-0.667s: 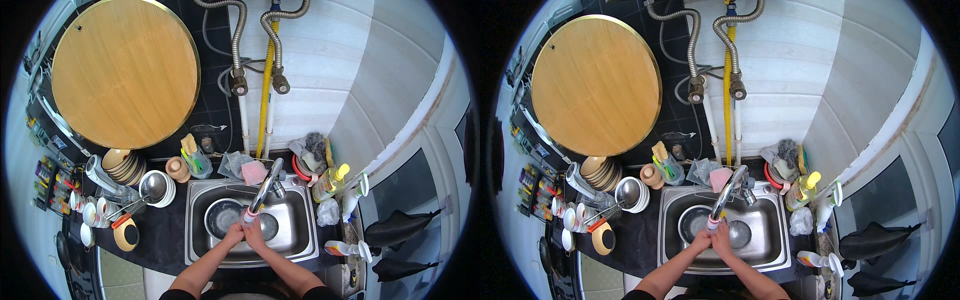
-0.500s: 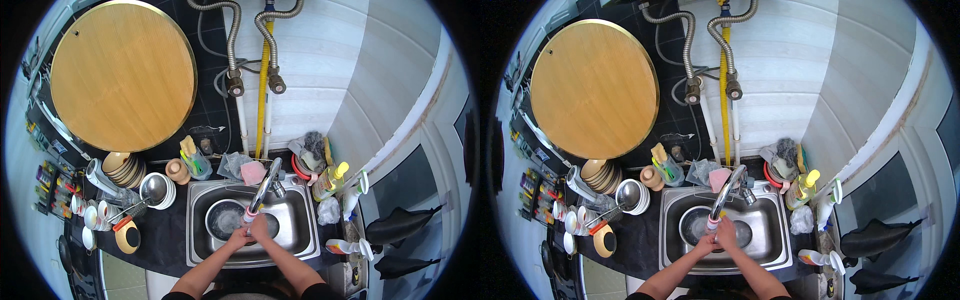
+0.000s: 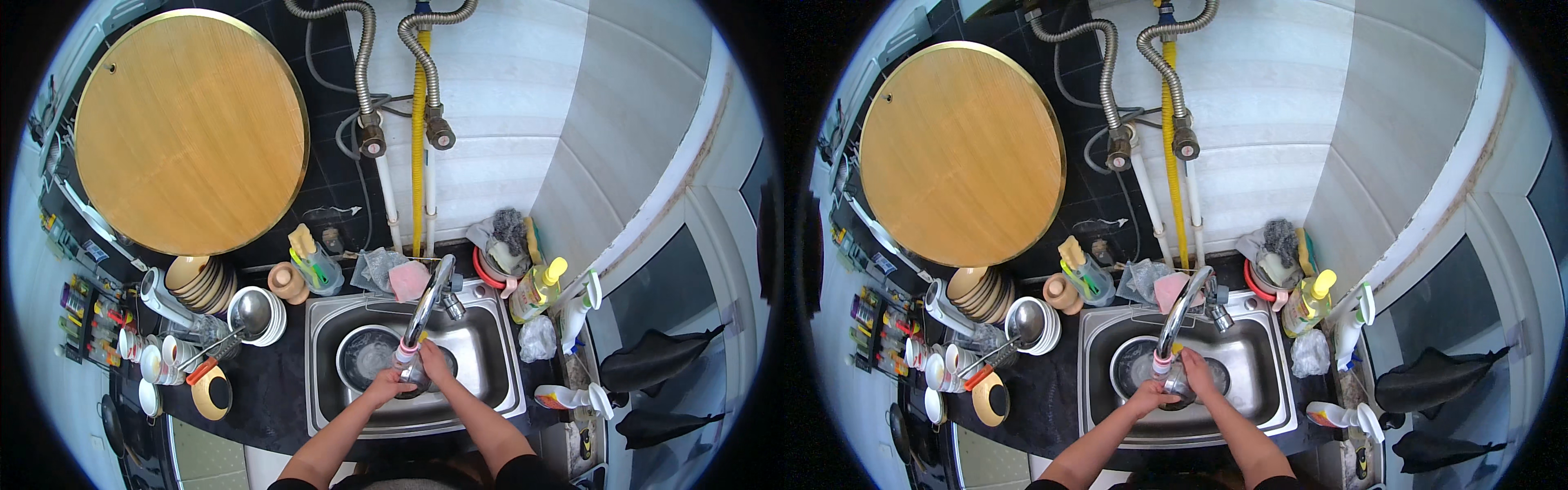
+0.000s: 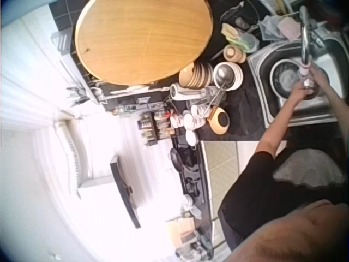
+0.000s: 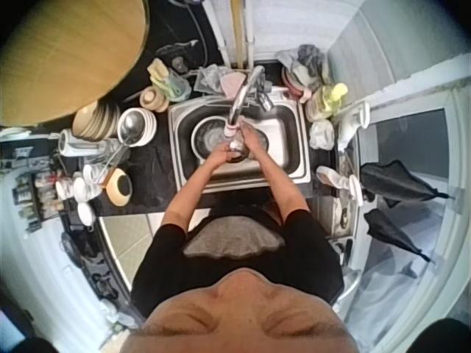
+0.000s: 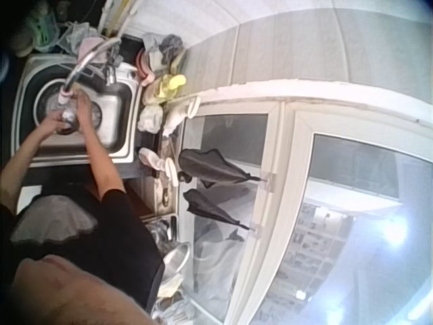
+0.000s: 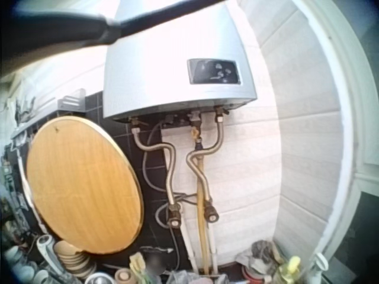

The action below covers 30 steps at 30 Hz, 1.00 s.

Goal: The person washes a patterned plate, a metal bowl, and a metal pot in a kitchen sink. They use a sponge and a spray bottle to clean the items under running water, rinsing them thoroughly before placing them on the counter.

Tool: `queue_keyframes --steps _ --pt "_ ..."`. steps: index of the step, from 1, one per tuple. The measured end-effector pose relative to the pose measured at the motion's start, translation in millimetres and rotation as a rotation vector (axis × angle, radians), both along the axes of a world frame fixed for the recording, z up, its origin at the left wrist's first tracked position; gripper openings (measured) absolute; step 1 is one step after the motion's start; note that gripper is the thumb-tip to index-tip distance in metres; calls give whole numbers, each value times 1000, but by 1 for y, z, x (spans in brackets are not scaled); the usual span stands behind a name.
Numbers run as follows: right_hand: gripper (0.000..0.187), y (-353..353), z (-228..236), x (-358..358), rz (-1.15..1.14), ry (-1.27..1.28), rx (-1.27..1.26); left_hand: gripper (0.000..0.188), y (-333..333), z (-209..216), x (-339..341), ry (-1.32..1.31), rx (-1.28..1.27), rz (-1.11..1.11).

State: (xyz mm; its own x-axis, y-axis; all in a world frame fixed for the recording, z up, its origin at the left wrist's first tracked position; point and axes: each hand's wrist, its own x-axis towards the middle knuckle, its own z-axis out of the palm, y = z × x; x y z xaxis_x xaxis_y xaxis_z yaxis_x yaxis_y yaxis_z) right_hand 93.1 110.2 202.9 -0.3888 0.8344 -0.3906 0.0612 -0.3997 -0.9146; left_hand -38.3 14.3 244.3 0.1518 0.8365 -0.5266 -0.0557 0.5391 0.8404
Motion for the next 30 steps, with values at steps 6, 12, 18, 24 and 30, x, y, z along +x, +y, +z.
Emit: queue_keyframes --steps 6,12,18,24,30 --pt "40 -30 -2 -8 30 -385 887 26 5 -8 -6 -128 45 136" --pt "30 -11 21 -1 -50 -110 367 32 6 -1 -5 -176 -17 206" --pt "35 -25 34 -11 60 -264 487 28 5 -24 -19 -316 -36 219" --pt "35 -33 7 -11 21 -372 736 20 17 -16 -1 -609 2 657" --pt "44 -57 20 -10 31 -439 886 15 29 -27 4 -721 -51 833"
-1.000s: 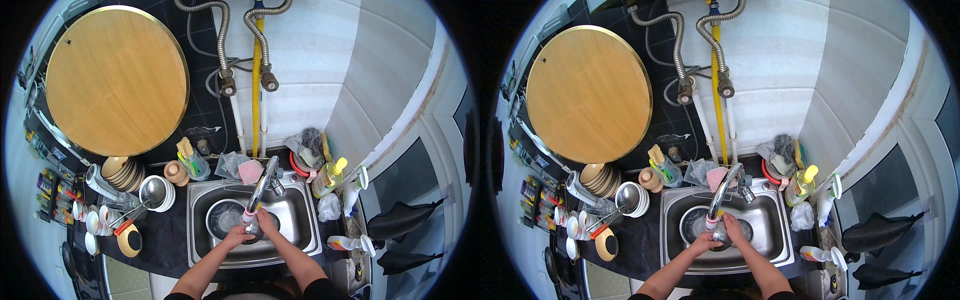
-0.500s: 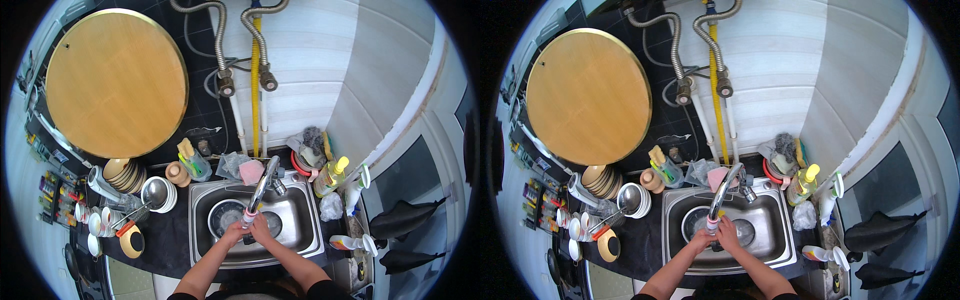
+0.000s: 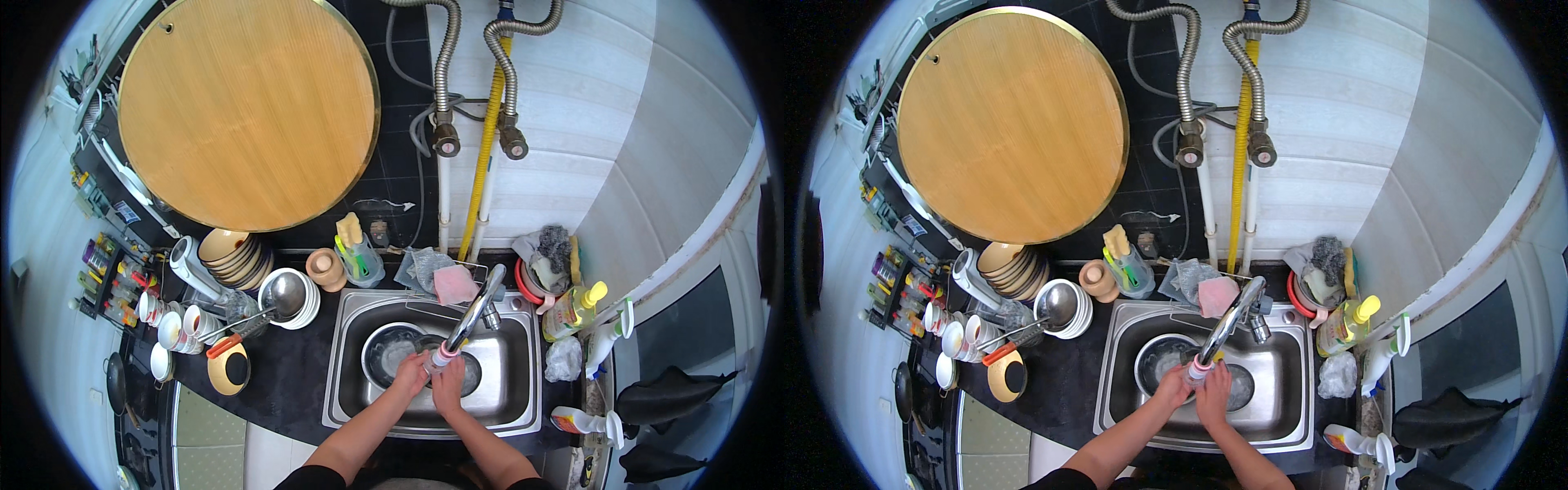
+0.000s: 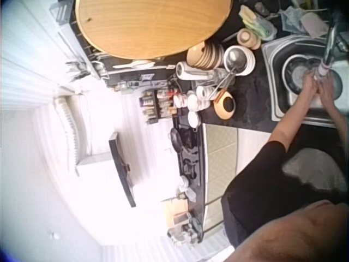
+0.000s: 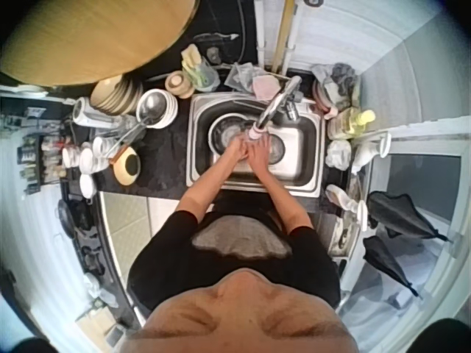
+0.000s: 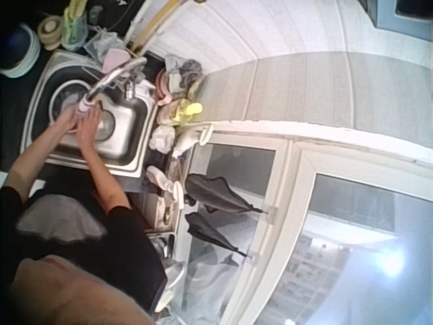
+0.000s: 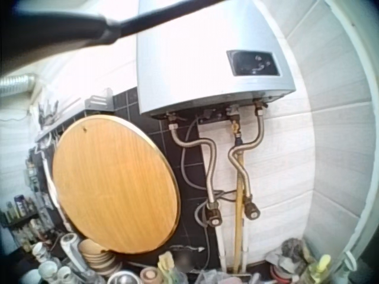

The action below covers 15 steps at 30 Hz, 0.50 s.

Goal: The person washes a patterned plate, a metal bowl, and a metal pot in a kitchen sink. They use a sponge and a spray bottle to clean the items under running water, rinsing them thoroughly before placing them on the counter.

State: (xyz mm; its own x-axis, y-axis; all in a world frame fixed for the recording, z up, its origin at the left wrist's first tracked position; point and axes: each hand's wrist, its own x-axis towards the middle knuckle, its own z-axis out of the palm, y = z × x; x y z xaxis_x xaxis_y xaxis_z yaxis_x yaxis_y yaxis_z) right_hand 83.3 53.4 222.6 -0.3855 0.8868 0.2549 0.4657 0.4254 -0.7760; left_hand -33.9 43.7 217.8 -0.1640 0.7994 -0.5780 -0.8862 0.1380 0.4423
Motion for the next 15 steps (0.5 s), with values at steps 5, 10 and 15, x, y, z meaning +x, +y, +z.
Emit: queue_keyframes --steps 5,10,15 --pt "56 25 -44 26 -295 846 -1151 15 -2 -3 -8 -67 41 5" --pt "54 19 -51 49 -142 1407 -1563 28 6 -17 -17 -20 57 -155" --pt "28 16 -61 58 -261 1639 -1429 27 13 -25 -11 137 -316 -91"
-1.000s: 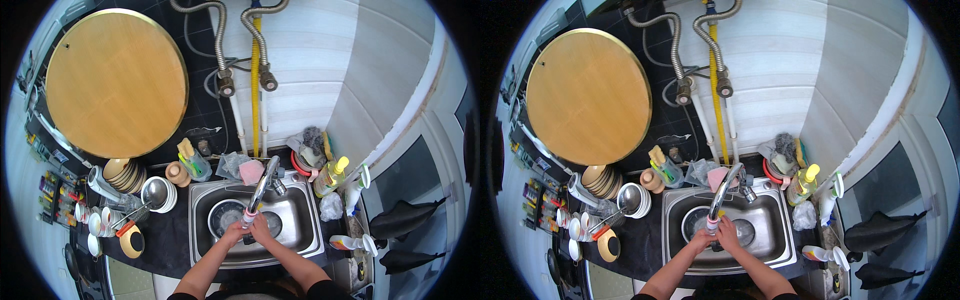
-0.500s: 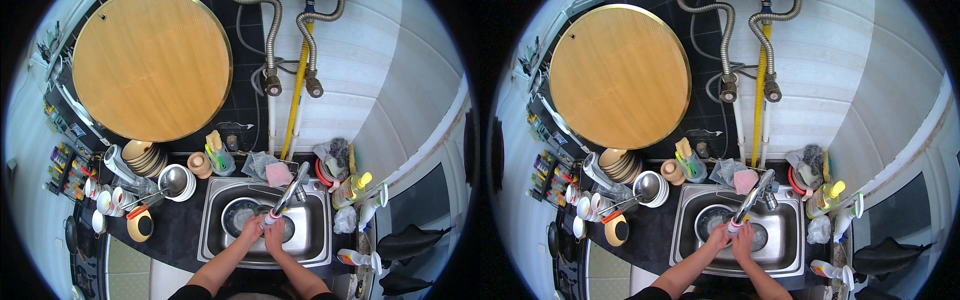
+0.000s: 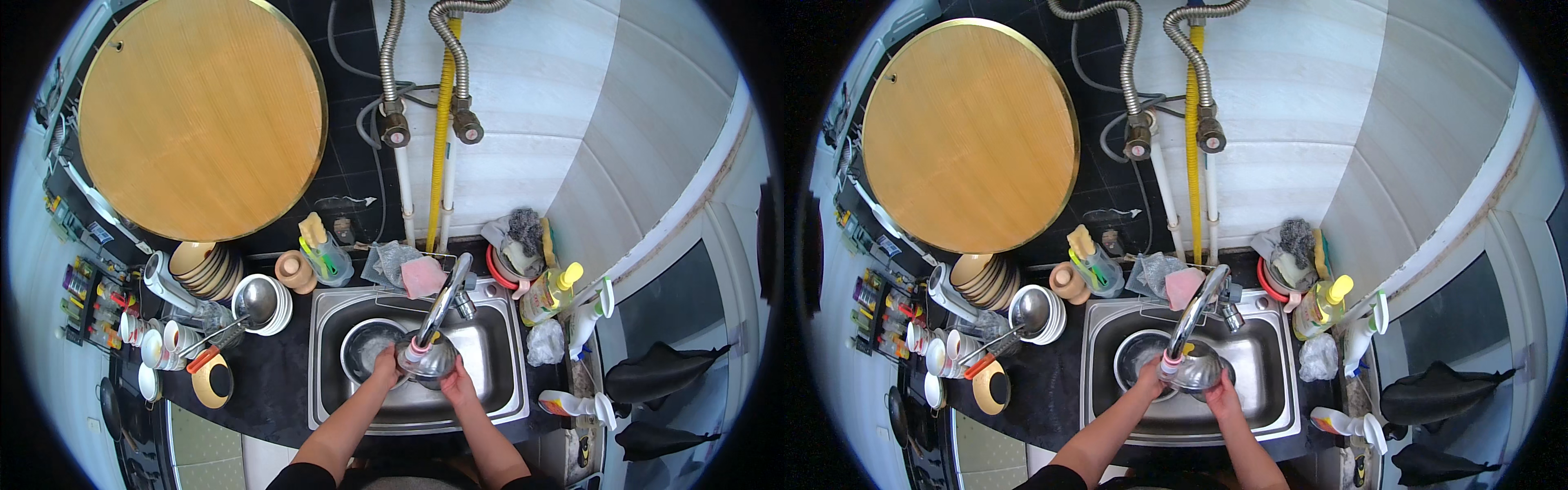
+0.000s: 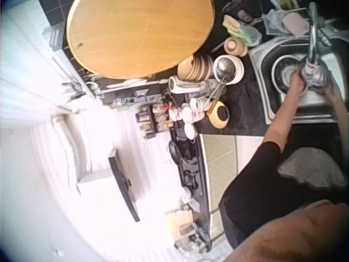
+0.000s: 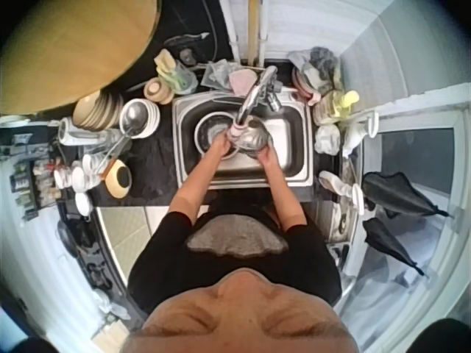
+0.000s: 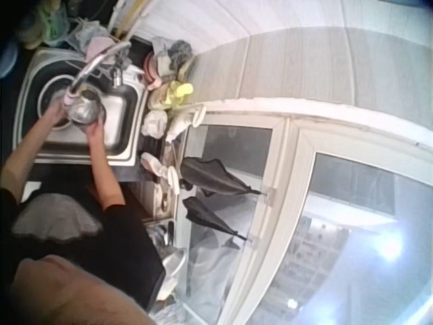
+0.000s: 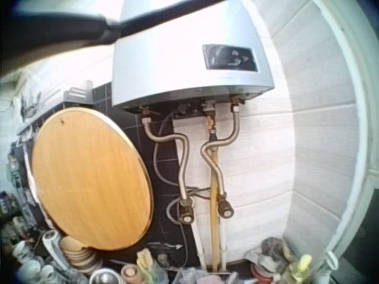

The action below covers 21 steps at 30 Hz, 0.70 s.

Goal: The person washes a patterned plate, a metal bowl, and a metal pot in a kitchen sink. They use a sponge and a spray bottle to clean the items under running water, rinsing them thoroughly before placing them on the counter.

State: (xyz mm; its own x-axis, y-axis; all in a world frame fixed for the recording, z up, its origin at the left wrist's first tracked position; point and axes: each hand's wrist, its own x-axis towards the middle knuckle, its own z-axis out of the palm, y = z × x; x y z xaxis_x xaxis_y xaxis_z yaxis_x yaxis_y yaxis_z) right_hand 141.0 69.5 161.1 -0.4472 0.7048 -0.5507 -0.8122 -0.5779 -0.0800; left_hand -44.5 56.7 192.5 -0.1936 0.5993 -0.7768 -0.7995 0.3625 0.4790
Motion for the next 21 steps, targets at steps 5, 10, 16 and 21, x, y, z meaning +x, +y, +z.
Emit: queue_keyframes --steps 5,10,16,21 --pt "25 -2 11 -14 -97 1 -33 44 7 -13 32 1614 419 -241" --pt "27 0 3 -9 -31 69 29 50 9 31 62 1845 483 -596" --pt "21 -9 3 -14 -45 4 -51 43 8 35 28 1302 341 -470" --pt "20 -9 -23 -18 -79 304 -82 44 -3 43 61 1844 621 -971"
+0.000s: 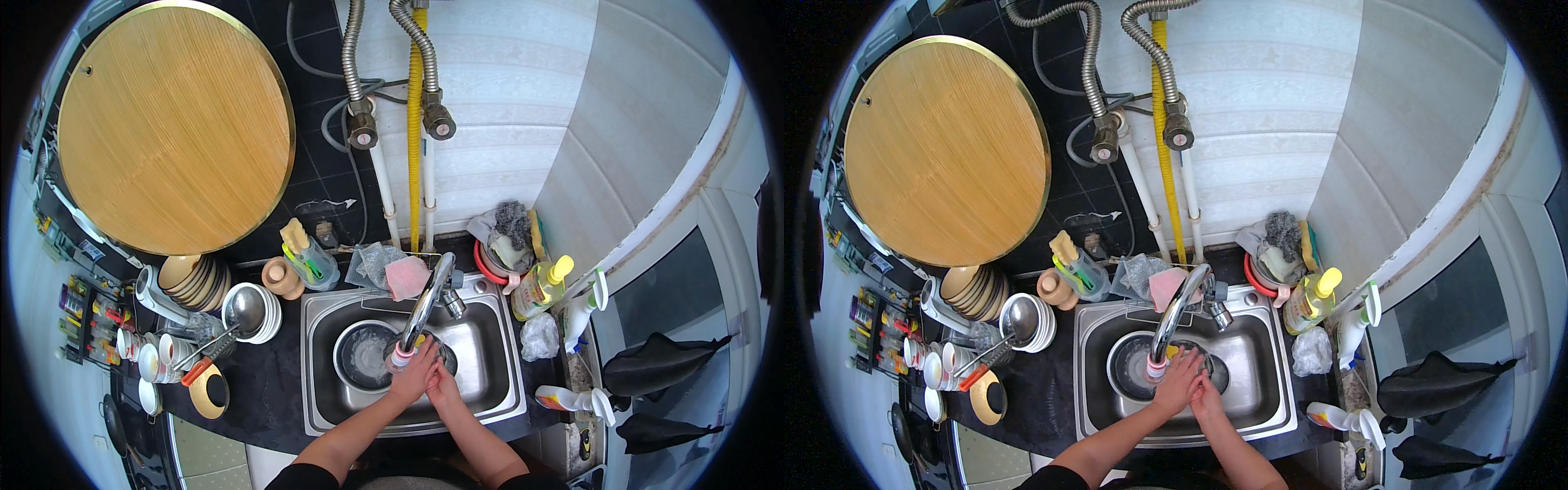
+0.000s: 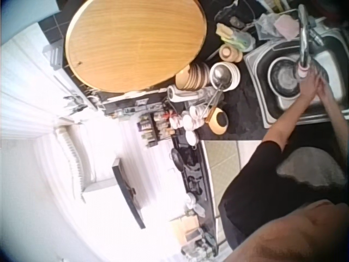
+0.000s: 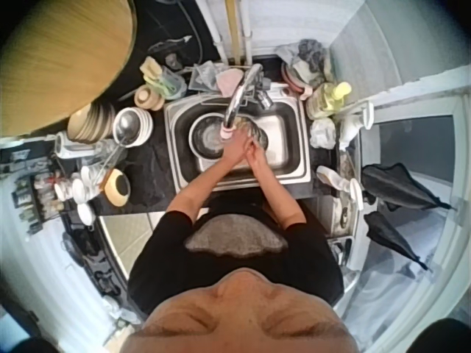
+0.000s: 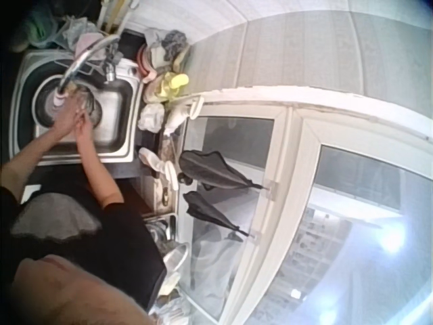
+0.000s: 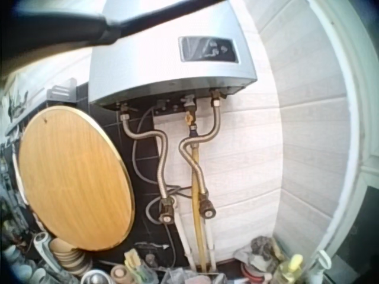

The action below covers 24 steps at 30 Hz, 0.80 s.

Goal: The person washes a patterned plate, a metal bowl, and a metal pot in a kitchen sink. They use a sponge and a spray bottle to clean the items under running water, rinsing them thoroughly before placing them on the counter.

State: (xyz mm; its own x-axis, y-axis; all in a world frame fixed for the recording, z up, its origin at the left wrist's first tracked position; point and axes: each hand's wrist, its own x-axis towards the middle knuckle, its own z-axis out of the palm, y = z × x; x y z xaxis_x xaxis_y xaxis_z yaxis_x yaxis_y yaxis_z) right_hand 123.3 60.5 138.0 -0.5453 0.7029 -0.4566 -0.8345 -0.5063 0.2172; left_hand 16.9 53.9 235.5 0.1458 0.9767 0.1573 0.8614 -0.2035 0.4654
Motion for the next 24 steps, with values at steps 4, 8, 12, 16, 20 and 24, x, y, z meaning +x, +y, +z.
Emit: queue_keyframes --steps 4,8,12,16,20,24 --pt "22 5 50 -4 31 -287 52 49 5 -66 -30 -330 14 291" --pt "22 12 49 -4 -18 -348 7 53 6 -79 -36 -371 -4 296" --pt "22 7 -19 5 2 288 175 58 4 1 -3 -64 85 117" --pt "21 6 59 -1 14 -362 29 54 6 -63 -36 -499 -102 329" --pt "22 8 61 -2 -18 -373 -10 50 3 -15 -35 -637 -176 475" --pt "22 7 13 3 46 -118 148 46 -7 3 1 43 92 126"
